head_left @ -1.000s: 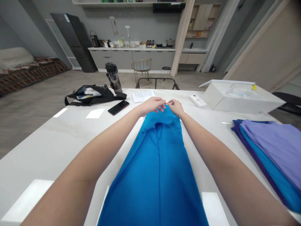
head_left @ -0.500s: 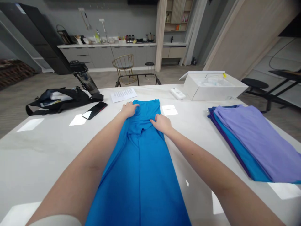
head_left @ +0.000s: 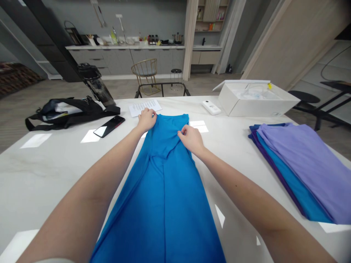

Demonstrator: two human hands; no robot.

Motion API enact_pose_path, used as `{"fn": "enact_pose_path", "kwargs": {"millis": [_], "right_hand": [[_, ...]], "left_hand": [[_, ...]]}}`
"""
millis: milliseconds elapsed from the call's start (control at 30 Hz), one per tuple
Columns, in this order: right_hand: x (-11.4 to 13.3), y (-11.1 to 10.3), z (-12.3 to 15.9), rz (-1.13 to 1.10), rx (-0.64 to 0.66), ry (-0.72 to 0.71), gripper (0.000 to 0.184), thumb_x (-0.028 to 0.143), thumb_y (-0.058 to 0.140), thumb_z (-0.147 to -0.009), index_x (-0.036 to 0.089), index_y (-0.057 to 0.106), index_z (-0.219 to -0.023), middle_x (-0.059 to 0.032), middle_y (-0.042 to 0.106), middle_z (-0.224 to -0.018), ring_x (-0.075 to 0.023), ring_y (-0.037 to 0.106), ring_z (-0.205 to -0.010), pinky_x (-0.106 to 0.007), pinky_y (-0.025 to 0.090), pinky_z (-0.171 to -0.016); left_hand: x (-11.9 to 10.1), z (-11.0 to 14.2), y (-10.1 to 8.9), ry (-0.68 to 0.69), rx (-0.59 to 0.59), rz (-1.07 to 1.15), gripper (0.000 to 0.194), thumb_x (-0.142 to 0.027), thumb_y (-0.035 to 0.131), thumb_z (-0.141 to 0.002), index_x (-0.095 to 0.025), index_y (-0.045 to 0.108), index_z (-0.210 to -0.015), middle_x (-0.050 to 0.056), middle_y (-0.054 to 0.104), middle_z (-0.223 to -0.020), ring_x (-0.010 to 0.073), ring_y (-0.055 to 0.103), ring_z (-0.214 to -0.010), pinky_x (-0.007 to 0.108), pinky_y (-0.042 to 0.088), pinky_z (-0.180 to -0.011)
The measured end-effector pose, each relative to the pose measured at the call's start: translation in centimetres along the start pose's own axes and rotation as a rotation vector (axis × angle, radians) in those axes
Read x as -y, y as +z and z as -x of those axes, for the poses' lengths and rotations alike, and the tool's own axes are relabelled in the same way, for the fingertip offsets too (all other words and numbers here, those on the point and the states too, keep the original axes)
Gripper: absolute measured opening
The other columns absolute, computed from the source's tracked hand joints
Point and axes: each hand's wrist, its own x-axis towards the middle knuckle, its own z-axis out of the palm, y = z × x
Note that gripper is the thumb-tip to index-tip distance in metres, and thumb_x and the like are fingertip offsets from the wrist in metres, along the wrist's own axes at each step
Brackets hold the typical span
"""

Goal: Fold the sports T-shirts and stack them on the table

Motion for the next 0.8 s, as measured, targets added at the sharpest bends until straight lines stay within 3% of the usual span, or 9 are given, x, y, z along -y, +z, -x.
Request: {"fn": "enact_pose_path", "kwargs": {"millis": [100, 233, 367, 500, 633, 800], "right_hand": [[0.1, -0.9, -1.3, -0.122, -0.075, -0.001, 0.012, 0.035, 0.064, -0.088, 0.023, 0.066, -0.085, -0.0014, 0.071, -0.081, -0.0208, 0.065, -0.080, -0.031, 0.045, -0.073], [-1.2, -1.7, -4.3, -0.205, -0.052, 0.052, 0.015, 0.035, 0.067, -0.085, 0.021, 0.067, -0.085, -0.0020, 0.069, -0.078, -0.0202, 0.063, -0.077, -0.031, 0.047, -0.073], [-3.7, -1.6, -9.1, -0.165, -0.111, 0.102, 0.020, 0.037, 0.065, -0.087, 0.018, 0.069, -0.093, -0.0061, 0.069, -0.087, -0.0240, 0.064, -0.086, -0.035, 0.050, -0.078], [-5.9, 0.8, -11.9, -0.078, -0.117, 0.156, 0.026, 0.031, 0.060, -0.092, 0.018, 0.066, -0.114, -0.0089, 0.070, -0.100, -0.0265, 0.065, -0.096, -0.039, 0.049, -0.087], [-6.2, 3.2, -10.6, 0.029, -0.048, 0.138, 0.037, 0.036, 0.055, -0.099, 0.018, 0.058, -0.131, -0.0152, 0.065, -0.121, -0.0300, 0.062, -0.108, -0.041, 0.049, -0.090], [-5.0, 3.0, -6.8, 0.238, -0.060, -0.049, 0.039, 0.042, 0.049, -0.103, 0.020, 0.059, -0.133, -0.0186, 0.057, -0.132, -0.0361, 0.053, -0.120, -0.052, 0.044, -0.097]], "left_hand": [[-0.9, -0.4, -1.1, 0.002, -0.033, 0.010, 0.025, -0.030, 0.041, -0.097, -0.025, 0.063, -0.108, 0.013, 0.056, -0.129, 0.0326, 0.049, -0.128, 0.053, 0.042, -0.105], [-2.4, -1.3, -1.1, 0.003, -0.028, 0.004, 0.029, -0.029, 0.035, -0.101, -0.024, 0.060, -0.114, 0.015, 0.056, -0.130, 0.0340, 0.050, -0.126, 0.055, 0.042, -0.104], [-3.6, -2.8, 0.1, 0.001, -0.076, -0.035, 0.035, -0.028, 0.033, -0.102, -0.022, 0.059, -0.125, 0.018, 0.055, -0.134, 0.0377, 0.047, -0.129, 0.058, 0.040, -0.103], [-3.5, -3.2, 2.3, -0.068, -0.002, -0.103, 0.037, -0.029, 0.038, -0.101, -0.021, 0.056, -0.132, 0.020, 0.053, -0.140, 0.0398, 0.046, -0.131, 0.059, 0.037, -0.105], [-2.2, -2.0, 3.9, -0.009, 0.009, -0.120, 0.044, -0.034, 0.042, -0.101, -0.021, 0.051, -0.141, 0.020, 0.051, -0.143, 0.0388, 0.046, -0.131, 0.057, 0.037, -0.105], [-1.4, 0.8, 3.2, 0.201, -0.024, -0.103, 0.047, -0.037, 0.037, -0.103, -0.023, 0.050, -0.146, 0.017, 0.048, -0.148, 0.0362, 0.043, -0.135, 0.055, 0.032, -0.111]]}}
